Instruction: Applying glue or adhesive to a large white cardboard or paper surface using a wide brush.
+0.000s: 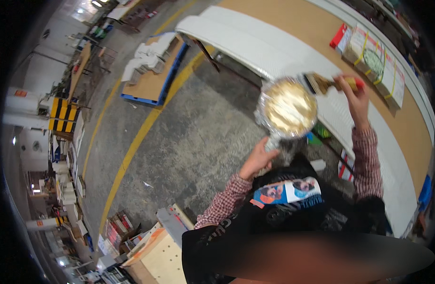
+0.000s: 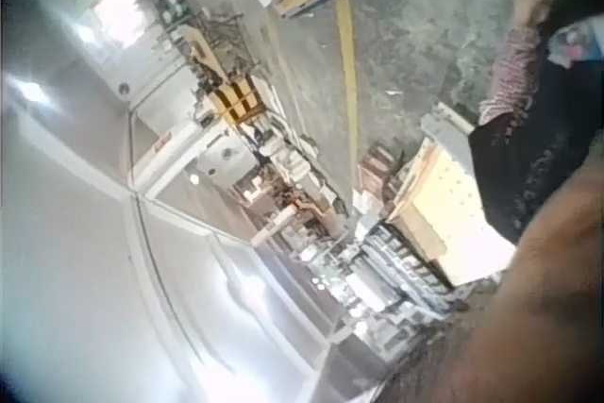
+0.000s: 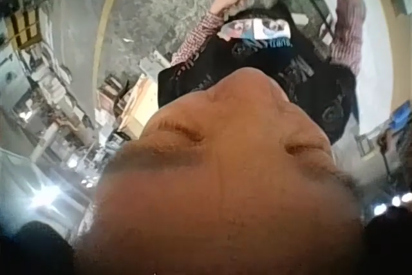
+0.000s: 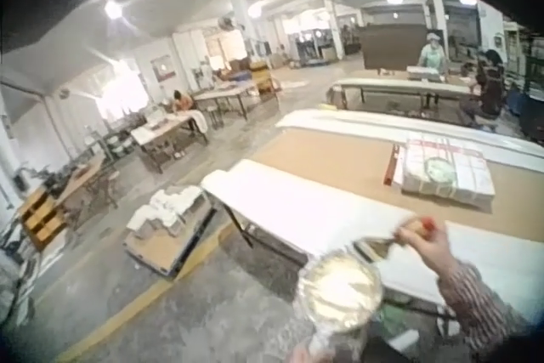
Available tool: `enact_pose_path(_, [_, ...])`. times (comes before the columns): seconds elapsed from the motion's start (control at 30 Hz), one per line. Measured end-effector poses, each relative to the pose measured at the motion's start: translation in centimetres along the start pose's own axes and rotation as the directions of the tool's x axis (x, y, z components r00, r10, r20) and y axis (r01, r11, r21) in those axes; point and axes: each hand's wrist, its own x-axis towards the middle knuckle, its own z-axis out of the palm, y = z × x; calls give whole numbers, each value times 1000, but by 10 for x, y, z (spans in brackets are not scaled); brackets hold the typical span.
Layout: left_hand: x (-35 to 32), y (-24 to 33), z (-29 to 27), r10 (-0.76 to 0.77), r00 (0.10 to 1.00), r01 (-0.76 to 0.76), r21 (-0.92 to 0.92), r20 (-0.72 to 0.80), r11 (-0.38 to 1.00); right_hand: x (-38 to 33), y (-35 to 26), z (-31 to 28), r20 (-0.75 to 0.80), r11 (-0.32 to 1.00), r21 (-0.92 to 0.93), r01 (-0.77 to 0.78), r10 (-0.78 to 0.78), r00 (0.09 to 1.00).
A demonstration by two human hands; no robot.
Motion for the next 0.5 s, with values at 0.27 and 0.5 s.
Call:
enact_pose_path(0.27, [61,37,-167,-60,995,45,-175,-85,984,124,49,219,434,974,-132,182,-108,895])
enact_pose_path(0.5, [108,87,-200,-157,985,143,-171,-69,975,174,98,281,545,965,-184,189,-60,836])
